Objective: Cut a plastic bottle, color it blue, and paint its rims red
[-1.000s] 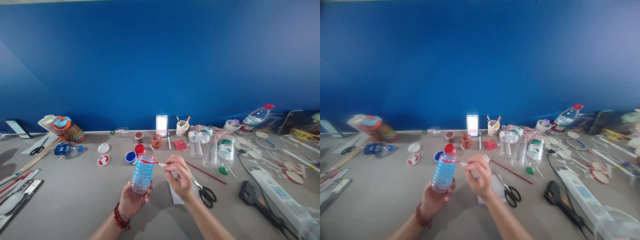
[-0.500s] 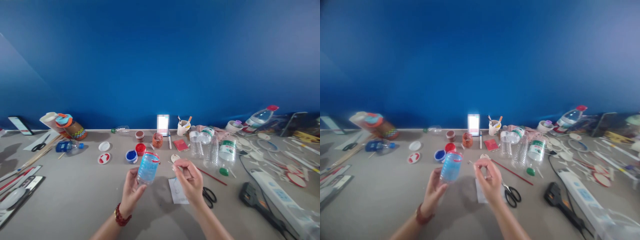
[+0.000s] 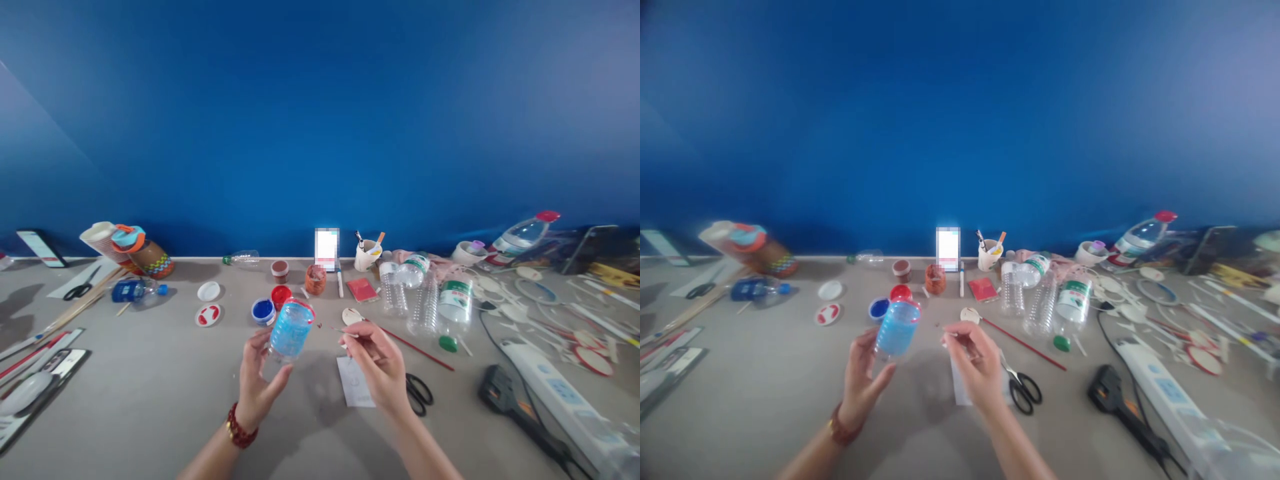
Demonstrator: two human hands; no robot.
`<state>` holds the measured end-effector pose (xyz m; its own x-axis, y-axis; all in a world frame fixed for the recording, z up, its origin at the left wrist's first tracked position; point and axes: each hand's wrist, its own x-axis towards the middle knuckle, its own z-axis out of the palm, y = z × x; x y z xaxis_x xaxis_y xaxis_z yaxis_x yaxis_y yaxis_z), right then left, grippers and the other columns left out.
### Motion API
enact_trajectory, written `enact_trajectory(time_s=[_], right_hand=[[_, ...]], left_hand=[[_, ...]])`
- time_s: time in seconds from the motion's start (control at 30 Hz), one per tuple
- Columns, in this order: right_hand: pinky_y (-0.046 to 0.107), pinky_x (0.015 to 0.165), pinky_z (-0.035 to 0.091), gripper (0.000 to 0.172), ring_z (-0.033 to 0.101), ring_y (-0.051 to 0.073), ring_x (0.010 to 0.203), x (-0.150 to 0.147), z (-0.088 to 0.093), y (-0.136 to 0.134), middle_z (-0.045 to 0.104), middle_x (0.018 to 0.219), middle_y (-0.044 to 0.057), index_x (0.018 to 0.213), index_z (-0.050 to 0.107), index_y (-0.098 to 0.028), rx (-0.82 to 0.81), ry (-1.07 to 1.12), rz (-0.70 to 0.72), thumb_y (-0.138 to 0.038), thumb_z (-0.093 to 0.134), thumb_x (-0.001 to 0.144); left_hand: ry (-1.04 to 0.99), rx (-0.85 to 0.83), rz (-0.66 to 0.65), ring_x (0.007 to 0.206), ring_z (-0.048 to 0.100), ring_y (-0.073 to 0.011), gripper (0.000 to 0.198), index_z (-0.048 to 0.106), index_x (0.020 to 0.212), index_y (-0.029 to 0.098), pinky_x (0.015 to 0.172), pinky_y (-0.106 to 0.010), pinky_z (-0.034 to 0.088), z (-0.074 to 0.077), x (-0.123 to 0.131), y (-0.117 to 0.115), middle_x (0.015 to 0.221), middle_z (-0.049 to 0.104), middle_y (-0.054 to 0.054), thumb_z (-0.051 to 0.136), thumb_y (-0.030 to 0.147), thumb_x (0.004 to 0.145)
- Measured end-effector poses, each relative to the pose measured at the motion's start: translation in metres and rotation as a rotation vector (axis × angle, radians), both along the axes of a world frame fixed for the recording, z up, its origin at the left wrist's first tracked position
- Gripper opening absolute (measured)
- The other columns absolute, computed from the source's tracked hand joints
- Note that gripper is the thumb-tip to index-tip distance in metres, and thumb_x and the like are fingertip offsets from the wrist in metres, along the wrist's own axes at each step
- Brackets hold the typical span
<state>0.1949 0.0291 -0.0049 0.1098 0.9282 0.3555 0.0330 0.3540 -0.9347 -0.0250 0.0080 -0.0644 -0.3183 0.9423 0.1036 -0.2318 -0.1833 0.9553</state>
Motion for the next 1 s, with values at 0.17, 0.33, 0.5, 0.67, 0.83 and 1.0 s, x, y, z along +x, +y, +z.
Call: enact_trajectory(time_s=[0.17, 0.33, 0.5, 0.67, 0.83, 1.0], right_hand=[[0.024, 0.052, 0.050, 0.011, 0.063, 0.015, 0.058, -0.002, -0.003, 0.004, 0.070, 0.071, 0.004, 0.090, 0.070, -0.019, 0.013, -0.059, 0.022, -0.029, 0.065, 0.089], [0.026, 0.061, 0.050, 0.015, 0.063, 0.016, 0.063, -0.015, -0.004, 0.030, 0.070, 0.074, 0.004, 0.088, 0.070, -0.020, 0.095, -0.444, 0.020, -0.025, 0.057, 0.092], [0.024, 0.059, 0.041, 0.012, 0.059, 0.015, 0.062, -0.049, -0.007, 0.075, 0.069, 0.074, 0.001, 0.081, 0.068, -0.022, 0.080, -0.672, 0.050, -0.022, 0.060, 0.088], [0.024, 0.053, 0.029, 0.018, 0.056, 0.015, 0.060, -0.081, -0.023, 0.108, 0.068, 0.071, 0.002, 0.073, 0.067, -0.021, -0.005, -0.810, 0.024, -0.024, 0.060, 0.089], [0.023, 0.054, 0.028, 0.018, 0.060, 0.015, 0.067, -0.092, -0.038, 0.124, 0.072, 0.078, 0.003, 0.077, 0.069, -0.022, -0.073, -0.897, 0.017, -0.026, 0.058, 0.090], [0.023, 0.057, 0.030, 0.020, 0.063, 0.016, 0.073, -0.095, -0.046, 0.128, 0.074, 0.083, 0.004, 0.079, 0.071, -0.022, -0.109, -0.935, 0.043, -0.028, 0.057, 0.092]], left_hand=[[-0.110, 0.028, 0.013, 0.092, 0.063, -0.0220, 0.045, 0.062, 0.106, 0.024, 0.082, -0.033, 0.052, -0.003, -0.008, 0.010, 0.102, 0.065, -0.003, 0.086, 0.025, 0.068], [-0.200, 0.035, 0.127, 0.076, 0.063, -0.0165, 0.033, 0.058, 0.100, 0.022, 0.072, -0.030, 0.053, 0.003, -0.014, 0.017, 0.090, 0.067, 0.000, 0.077, 0.037, 0.077], [-0.133, 0.054, 0.108, 0.077, 0.064, -0.0167, 0.033, 0.057, 0.103, 0.022, 0.074, -0.030, 0.054, 0.004, -0.014, 0.015, 0.091, 0.068, -0.001, 0.076, 0.035, 0.079], [-0.126, 0.084, 0.093, 0.082, 0.065, -0.0175, 0.035, 0.054, 0.107, 0.022, 0.077, -0.031, 0.054, -0.004, -0.018, 0.016, 0.095, 0.069, -0.002, 0.075, 0.034, 0.081], [-0.093, 0.104, 0.090, 0.082, 0.066, -0.0183, 0.037, 0.053, 0.106, 0.021, 0.072, -0.031, 0.057, -0.011, -0.020, 0.018, 0.094, 0.067, -0.003, 0.075, 0.037, 0.080], [-0.089, 0.118, 0.080, 0.079, 0.066, -0.0173, 0.036, 0.053, 0.105, 0.022, 0.071, -0.033, 0.059, -0.010, -0.019, 0.016, 0.095, 0.066, -0.003, 0.074, 0.037, 0.081]])
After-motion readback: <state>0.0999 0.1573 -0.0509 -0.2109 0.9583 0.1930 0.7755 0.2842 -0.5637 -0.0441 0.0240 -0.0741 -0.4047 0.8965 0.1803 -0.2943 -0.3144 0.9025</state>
